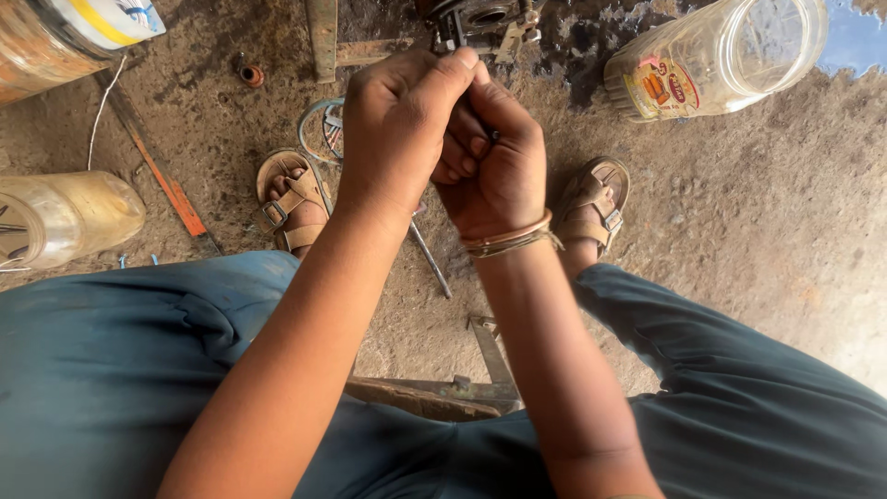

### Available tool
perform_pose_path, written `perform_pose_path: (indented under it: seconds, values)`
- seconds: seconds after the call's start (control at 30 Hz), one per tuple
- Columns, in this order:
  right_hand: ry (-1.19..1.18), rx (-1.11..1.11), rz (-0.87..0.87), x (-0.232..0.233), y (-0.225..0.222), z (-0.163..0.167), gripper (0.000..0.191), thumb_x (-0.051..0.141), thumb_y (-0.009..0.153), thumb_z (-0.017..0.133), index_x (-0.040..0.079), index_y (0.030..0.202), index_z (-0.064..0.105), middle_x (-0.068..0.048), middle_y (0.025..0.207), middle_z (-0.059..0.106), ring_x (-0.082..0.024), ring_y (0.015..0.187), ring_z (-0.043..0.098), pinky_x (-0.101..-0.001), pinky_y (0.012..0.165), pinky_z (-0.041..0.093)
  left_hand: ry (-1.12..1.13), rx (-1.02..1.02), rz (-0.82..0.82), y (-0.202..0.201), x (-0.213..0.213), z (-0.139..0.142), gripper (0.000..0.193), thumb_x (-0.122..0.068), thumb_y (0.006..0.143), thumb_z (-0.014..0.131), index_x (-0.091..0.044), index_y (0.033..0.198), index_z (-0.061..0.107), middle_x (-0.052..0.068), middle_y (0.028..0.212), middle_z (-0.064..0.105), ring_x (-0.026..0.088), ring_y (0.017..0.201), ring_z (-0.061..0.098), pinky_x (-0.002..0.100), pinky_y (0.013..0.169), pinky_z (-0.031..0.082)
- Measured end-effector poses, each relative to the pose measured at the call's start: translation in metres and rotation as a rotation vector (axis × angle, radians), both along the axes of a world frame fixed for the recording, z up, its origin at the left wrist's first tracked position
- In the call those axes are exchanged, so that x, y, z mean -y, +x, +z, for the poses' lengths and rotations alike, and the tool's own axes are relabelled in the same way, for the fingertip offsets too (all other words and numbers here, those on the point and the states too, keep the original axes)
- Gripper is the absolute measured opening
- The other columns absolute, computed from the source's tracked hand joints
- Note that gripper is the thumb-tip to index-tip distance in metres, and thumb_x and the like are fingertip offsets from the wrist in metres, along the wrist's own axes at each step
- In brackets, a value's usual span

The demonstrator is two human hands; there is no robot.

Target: The person sits on the floor and works on a rusty metal pipe clamped in a stand. They use a hammer and a punch to drive a pin into the pipe's end fitting, then use a wrench to tighten a bolt on the same fitting.

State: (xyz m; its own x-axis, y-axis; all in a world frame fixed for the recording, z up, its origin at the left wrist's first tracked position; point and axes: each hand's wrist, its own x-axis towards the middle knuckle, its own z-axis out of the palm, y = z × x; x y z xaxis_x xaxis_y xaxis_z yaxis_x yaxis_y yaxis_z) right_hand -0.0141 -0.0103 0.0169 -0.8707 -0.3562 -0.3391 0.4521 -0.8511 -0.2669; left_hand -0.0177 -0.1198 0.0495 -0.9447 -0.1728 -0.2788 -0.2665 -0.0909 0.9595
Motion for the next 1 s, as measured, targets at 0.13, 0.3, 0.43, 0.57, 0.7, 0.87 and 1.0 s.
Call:
perform_pose_path:
  seconds: [0.13, 0.3, 0.43, 0.57, 0.7, 0.87, 1.0]
  values:
    - [0.290, 0.017, -0.091, 0.015, 0.000, 0.009, 0.030, 0.018, 0.106, 0.054, 0.010, 0.078, 0.053, 0.003, 0.057, 0.045, -0.009, 0.043, 0.038, -0.0267, 0.039, 0.029, 0.101, 0.019, 0.000, -0.005, 0.002, 0.005, 0.025, -0.027, 0.094, 0.066, -0.010, 0.078, 0.075, 0.001, 0.061, 0.068, 0.008, 0.048, 0.061, 0.023, 0.043, 0.047]
    - [0.477, -0.088, -0.150, 0.017, -0.008, 0.015, 0.024, 0.014, 0.105, 0.055, 0.005, 0.083, 0.058, 0.000, 0.060, 0.051, -0.012, 0.044, 0.040, -0.0293, 0.039, 0.029, 0.247, 0.009, 0.011, -0.007, 0.012, -0.002, 0.029, -0.027, 0.097, 0.068, -0.008, 0.076, 0.071, 0.002, 0.065, 0.065, 0.011, 0.053, 0.059, 0.027, 0.048, 0.045]
    - [0.543, -0.109, -0.114, 0.001, -0.020, 0.009, 0.022, 0.012, 0.105, 0.059, 0.004, 0.084, 0.059, -0.003, 0.061, 0.053, -0.016, 0.044, 0.042, -0.0334, 0.039, 0.030, 0.426, 0.034, 0.025, -0.002, 0.013, -0.015, 0.026, -0.024, 0.093, 0.067, -0.008, 0.074, 0.071, 0.004, 0.064, 0.069, 0.015, 0.051, 0.064, 0.029, 0.047, 0.052]
    - [0.781, -0.241, -0.192, -0.002, -0.029, -0.006, 0.020, 0.010, 0.098, 0.062, 0.001, 0.080, 0.065, 0.000, 0.059, 0.052, -0.011, 0.045, 0.042, -0.0290, 0.041, 0.033, 0.218, 0.029, 0.100, 0.003, 0.006, -0.028, 0.024, -0.024, 0.094, 0.068, -0.006, 0.082, 0.075, 0.002, 0.070, 0.071, 0.010, 0.061, 0.066, 0.025, 0.051, 0.051]
    - [0.901, -0.344, -0.473, 0.015, -0.034, -0.022, 0.013, 0.007, 0.096, 0.062, 0.001, 0.084, 0.064, 0.001, 0.072, 0.056, -0.008, 0.062, 0.047, -0.0269, 0.055, 0.038, 0.197, -0.010, 0.025, -0.006, 0.004, -0.032, 0.023, -0.022, 0.095, 0.069, -0.003, 0.088, 0.078, 0.004, 0.074, 0.070, 0.010, 0.062, 0.059, 0.026, 0.054, 0.045]
    - [0.804, -0.387, -0.600, 0.019, -0.034, -0.026, 0.007, 0.008, 0.098, 0.058, 0.003, 0.092, 0.058, 0.000, 0.084, 0.059, -0.009, 0.072, 0.050, -0.0274, 0.064, 0.042, 0.428, 0.090, -0.063, -0.018, 0.012, -0.031, 0.020, -0.023, 0.092, 0.066, -0.008, 0.085, 0.077, 0.002, 0.077, 0.077, 0.011, 0.067, 0.072, 0.027, 0.063, 0.059]
    - [1.054, -0.489, -0.638, 0.017, -0.032, -0.028, 0.014, 0.015, 0.104, 0.055, 0.004, 0.095, 0.056, -0.001, 0.088, 0.056, -0.009, 0.079, 0.049, -0.0274, 0.072, 0.044, 0.418, 0.011, -0.112, -0.021, 0.007, -0.031, 0.016, -0.019, 0.093, 0.071, -0.006, 0.085, 0.076, 0.003, 0.077, 0.075, 0.010, 0.066, 0.068, 0.028, 0.062, 0.055]
